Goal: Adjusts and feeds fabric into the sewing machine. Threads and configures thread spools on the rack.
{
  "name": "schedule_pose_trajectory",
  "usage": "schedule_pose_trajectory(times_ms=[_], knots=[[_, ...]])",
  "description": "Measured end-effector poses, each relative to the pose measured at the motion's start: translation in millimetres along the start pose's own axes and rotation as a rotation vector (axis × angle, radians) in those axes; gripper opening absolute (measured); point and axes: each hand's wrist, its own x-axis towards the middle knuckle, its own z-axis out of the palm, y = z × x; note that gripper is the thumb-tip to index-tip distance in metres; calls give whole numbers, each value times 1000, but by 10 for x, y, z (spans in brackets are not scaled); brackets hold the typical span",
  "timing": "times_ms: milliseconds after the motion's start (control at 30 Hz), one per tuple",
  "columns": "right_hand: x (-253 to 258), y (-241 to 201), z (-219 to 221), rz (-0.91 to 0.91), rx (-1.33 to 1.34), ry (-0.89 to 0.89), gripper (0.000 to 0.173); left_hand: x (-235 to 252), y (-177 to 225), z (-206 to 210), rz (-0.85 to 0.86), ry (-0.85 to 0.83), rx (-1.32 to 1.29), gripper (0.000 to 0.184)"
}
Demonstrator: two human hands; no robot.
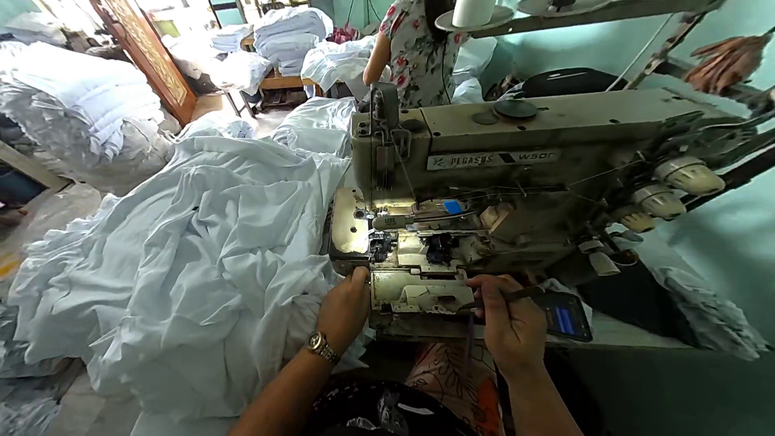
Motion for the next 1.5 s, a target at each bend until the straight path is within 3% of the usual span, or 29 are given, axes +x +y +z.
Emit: schedule_pose_trajectory(times_ms=[167, 600, 900, 1000, 1167, 1267, 1367, 1433, 1500], knots=[[-37, -26, -58, 12, -14, -10, 38, -153, -64, -22, 69, 121, -100, 31], [-17, -119, 29, -6, 6, -65, 37, -673, -118, -160, 225, 80, -43, 19], [-29, -198, 62, -60, 27, -70, 37, -951, -160, -32, 184, -352, -80, 17], [-45, -225, 55, -72, 21, -65, 40, -962, -189, -17, 205, -417, -58, 19], [-85, -313, -3, -60, 53, -86, 44, -975, -369, -496, 338, -601, -152, 32], [-115, -295, -41, -82, 37, -87, 44, -1042, -587, -992, 306, -344, -262, 36], [-159, -272, -94, -87, 34, -35, 42, -1052, -684, -1426, 189, 252, -216, 42], [-173, -271, -130, -79, 53, 1, 41, -1013, -647, -1582, 163, 647, -328, 40], [-184, -259, -165, -68, 70, 33, 40, -915, -563, -1570, 224, 867, -573, 25]])
